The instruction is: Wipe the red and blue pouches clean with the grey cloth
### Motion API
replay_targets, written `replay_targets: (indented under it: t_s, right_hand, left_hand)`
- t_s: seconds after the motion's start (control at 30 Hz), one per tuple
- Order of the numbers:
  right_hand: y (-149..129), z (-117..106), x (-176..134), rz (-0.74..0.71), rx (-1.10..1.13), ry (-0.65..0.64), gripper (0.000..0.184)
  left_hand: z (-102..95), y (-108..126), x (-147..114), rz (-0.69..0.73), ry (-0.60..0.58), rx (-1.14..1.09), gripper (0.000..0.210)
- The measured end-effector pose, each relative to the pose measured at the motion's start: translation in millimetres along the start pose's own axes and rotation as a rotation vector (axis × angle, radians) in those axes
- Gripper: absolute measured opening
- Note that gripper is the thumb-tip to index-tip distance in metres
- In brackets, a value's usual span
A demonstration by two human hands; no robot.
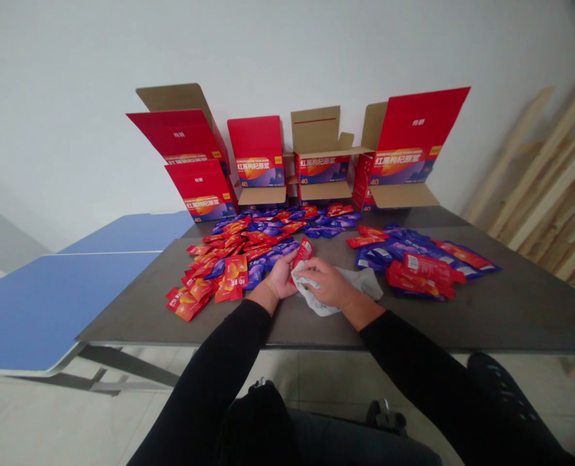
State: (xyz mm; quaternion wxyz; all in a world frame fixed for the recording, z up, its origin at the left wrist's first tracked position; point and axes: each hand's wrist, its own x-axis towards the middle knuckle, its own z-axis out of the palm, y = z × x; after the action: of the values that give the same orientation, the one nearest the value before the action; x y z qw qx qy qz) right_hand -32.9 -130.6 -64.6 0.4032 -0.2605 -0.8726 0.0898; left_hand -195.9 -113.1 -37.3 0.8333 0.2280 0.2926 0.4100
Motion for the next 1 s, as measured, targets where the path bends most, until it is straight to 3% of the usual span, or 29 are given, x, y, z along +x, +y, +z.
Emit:
replay_targets:
  t_s: [0.2,0.57,0.87,1.0]
  right_hand:
    - [5.5,1.5,0.1,0.013,-0.079,0.020,0.039]
    - [21.1,1.8,-0.2,0.178,-0.111,0.379,0.041]
    - [29.8,-2.2,1.6,0.350,-0.141,0.476,0.033]
    - [35.0,-2.3,0.5,0.397,-0.152,0.488,0.033]
  left_hand:
    - [6.9,-4.7,-3.4,-0.050,-0.015,0.020,0.036]
    - [8.6,-7.0,-8.4,-0.052,-0.001,0.141,0.034]
    - [-1.1,-2.9,-7.1,-0.145,-0.048,0.184,0.037]
    - [0.4,3.4,-11.3,-0.076,-0.104,0.056,0.034]
